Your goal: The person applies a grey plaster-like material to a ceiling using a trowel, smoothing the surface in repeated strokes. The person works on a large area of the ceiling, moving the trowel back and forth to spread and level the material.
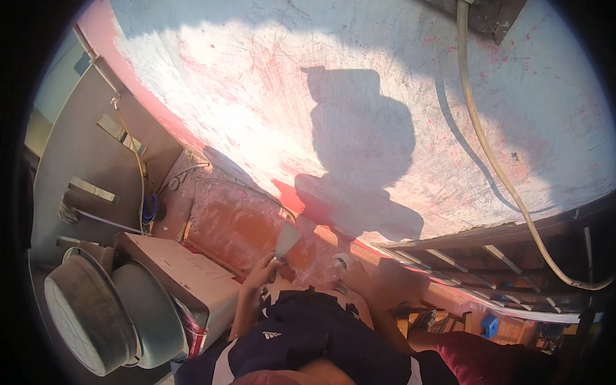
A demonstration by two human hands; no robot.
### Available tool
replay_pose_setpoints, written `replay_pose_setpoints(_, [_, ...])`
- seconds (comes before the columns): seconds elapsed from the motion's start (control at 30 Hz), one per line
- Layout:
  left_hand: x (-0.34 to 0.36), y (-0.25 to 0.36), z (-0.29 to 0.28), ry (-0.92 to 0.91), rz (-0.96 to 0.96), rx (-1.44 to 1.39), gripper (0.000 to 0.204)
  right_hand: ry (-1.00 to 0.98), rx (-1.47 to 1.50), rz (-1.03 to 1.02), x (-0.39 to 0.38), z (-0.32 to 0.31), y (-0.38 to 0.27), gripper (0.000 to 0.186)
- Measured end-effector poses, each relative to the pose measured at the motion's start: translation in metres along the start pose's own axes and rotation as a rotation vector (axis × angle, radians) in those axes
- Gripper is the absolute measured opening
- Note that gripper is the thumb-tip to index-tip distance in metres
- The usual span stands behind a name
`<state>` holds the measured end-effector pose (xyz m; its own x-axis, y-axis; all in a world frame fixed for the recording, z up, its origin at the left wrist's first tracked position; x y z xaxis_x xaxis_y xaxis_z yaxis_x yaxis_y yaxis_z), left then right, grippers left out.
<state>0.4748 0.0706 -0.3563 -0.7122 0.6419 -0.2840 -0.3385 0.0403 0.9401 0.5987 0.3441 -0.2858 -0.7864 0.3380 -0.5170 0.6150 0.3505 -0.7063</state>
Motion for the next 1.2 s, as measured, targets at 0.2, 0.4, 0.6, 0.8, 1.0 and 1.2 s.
replay_pose_setpoints(0.2, [0.044, 0.105, -0.047, -0.070, 0.309, -0.101, 0.034, 0.218, 0.097, -0.171, 0.071, -0.004, -0.153, 0.033])
replay_pose_setpoints(0.4, [0.039, 0.197, -0.083, -0.138, 0.472, -0.269, 0.051, 0.217, 0.275, -0.319, 0.081, 0.052, -0.258, 0.032])
replay_pose_setpoints(0.6, [0.037, 0.206, -0.123, -0.098, 0.611, -0.206, 0.064, 0.048, 0.349, -0.376, 0.101, 0.093, -0.296, 0.028])
replay_pose_setpoints(0.8, [0.041, 0.216, -0.168, -0.014, 0.577, -0.306, 0.065, 0.016, 0.475, -0.344, 0.156, 0.137, -0.350, 0.028])
replay_pose_setpoints(1.0, [0.091, 0.283, -0.225, 0.022, 0.608, -0.349, 0.068, 0.011, 0.785, -0.394, 0.215, 0.157, -0.453, 0.031])
replay_pose_setpoints(1.2, [0.155, 0.357, -0.268, -0.101, 0.701, -0.370, 0.067, 0.114, 0.898, -0.573, 0.252, 0.145, -0.524, 0.033])
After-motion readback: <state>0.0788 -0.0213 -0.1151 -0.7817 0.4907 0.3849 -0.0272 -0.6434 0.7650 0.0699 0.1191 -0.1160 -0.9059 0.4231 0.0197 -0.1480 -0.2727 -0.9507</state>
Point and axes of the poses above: each hand's wrist, its own x-axis towards the middle knuckle, its own z-axis out of the palm, y = z × x, the point moved 4 cm from there along x, towards the middle knuckle, and after that the axes turned 15 degrees about z, right-handed, at the moved point
